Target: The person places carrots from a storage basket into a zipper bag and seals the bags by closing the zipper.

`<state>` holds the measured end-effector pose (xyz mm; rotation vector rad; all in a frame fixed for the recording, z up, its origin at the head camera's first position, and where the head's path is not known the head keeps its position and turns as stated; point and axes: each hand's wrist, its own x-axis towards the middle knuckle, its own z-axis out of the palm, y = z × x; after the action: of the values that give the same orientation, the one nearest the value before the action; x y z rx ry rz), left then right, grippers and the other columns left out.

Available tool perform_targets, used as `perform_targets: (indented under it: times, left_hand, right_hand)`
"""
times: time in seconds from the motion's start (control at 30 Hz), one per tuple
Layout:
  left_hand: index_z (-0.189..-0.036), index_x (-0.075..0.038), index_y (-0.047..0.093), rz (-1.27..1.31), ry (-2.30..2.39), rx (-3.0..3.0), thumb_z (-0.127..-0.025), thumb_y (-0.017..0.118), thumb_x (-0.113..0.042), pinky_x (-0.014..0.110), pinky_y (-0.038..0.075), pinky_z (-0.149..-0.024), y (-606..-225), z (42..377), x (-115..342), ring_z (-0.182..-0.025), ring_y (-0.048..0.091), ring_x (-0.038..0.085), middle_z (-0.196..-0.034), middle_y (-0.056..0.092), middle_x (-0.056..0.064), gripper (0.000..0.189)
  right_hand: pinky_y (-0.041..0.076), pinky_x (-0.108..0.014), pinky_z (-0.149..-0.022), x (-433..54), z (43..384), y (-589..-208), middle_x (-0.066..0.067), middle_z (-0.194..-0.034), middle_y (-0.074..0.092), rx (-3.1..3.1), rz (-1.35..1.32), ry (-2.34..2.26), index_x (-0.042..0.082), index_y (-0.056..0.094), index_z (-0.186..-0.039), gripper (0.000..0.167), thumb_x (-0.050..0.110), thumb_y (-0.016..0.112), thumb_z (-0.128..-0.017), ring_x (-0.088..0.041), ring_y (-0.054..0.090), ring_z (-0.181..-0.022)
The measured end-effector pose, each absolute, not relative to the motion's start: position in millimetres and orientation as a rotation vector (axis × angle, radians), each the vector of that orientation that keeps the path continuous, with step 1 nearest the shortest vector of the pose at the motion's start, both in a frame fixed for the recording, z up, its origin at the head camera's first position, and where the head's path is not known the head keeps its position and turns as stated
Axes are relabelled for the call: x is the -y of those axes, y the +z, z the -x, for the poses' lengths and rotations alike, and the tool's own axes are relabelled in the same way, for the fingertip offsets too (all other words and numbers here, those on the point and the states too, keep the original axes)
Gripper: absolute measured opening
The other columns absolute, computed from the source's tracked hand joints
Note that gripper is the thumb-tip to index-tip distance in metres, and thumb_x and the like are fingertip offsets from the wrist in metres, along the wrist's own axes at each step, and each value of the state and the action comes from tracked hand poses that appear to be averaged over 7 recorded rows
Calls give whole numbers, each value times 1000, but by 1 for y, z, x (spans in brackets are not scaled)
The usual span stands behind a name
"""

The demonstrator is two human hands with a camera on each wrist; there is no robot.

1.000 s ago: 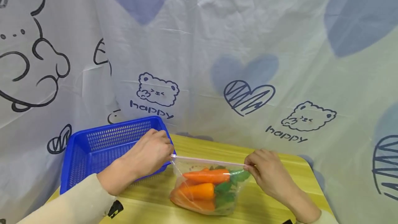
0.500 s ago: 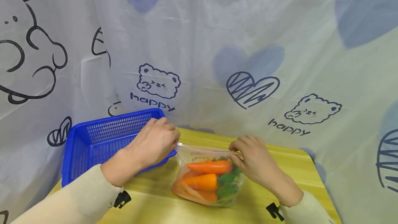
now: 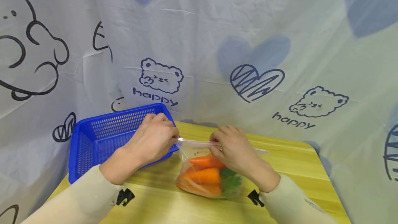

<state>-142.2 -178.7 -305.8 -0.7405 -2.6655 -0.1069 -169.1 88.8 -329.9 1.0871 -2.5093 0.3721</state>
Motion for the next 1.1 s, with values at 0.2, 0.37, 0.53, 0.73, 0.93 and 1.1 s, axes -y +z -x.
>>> perform_targets:
  times: [0.2,0.37,0.53,0.73,0.93,1.1]
  left_hand:
    - [-91,-20,77,716,-134,2675,-90,83,-22,50,47,-89,-304,141,181,-95,58,23,-92,70,-6,6]
    - [-92,-19,77,716,-162,2690,-90,83,-21,50,48,-87,-305,139,180,-91,56,23,-92,69,-5,7]
    - [-90,-20,75,738,-138,2653,-92,80,-19,52,46,-87,-309,138,177,-91,56,24,-90,67,-4,5]
    - [-86,-16,68,785,-59,2564,-94,77,-20,46,40,-78,-315,137,175,-82,51,24,-82,58,-3,13]
    - [-84,-17,68,753,-90,2605,-93,77,-18,45,36,-80,-315,135,177,-80,48,22,-80,56,-4,13]
    - [-83,-19,69,731,-67,2615,-90,79,-17,48,38,-81,-313,136,180,-80,49,22,-78,58,-5,12]
  right_hand:
    - [47,-43,-80,-47,174,-328,-3,-100,63,2370,-1142,511,13,71,-103,28,26,88,-85,-28,58,-95]
    - [44,-42,-79,-27,175,-329,-2,-100,66,2386,-1138,550,14,73,-99,22,24,88,-86,-27,58,-97]
    - [38,-39,-76,-22,173,-333,0,-97,67,2370,-1115,530,15,73,-91,18,21,88,-83,-25,57,-93]
    - [40,-39,-79,-22,174,-338,2,-92,66,2307,-1144,502,15,70,-86,16,17,85,-82,-22,57,-90]
    - [43,-43,-83,-22,175,-338,3,-92,65,2321,-1194,455,16,69,-87,14,20,82,-84,-22,57,-92]
    - [43,-44,-85,-23,177,-335,2,-94,66,2338,-1228,416,15,69,-88,16,22,83,-85,-23,57,-94]
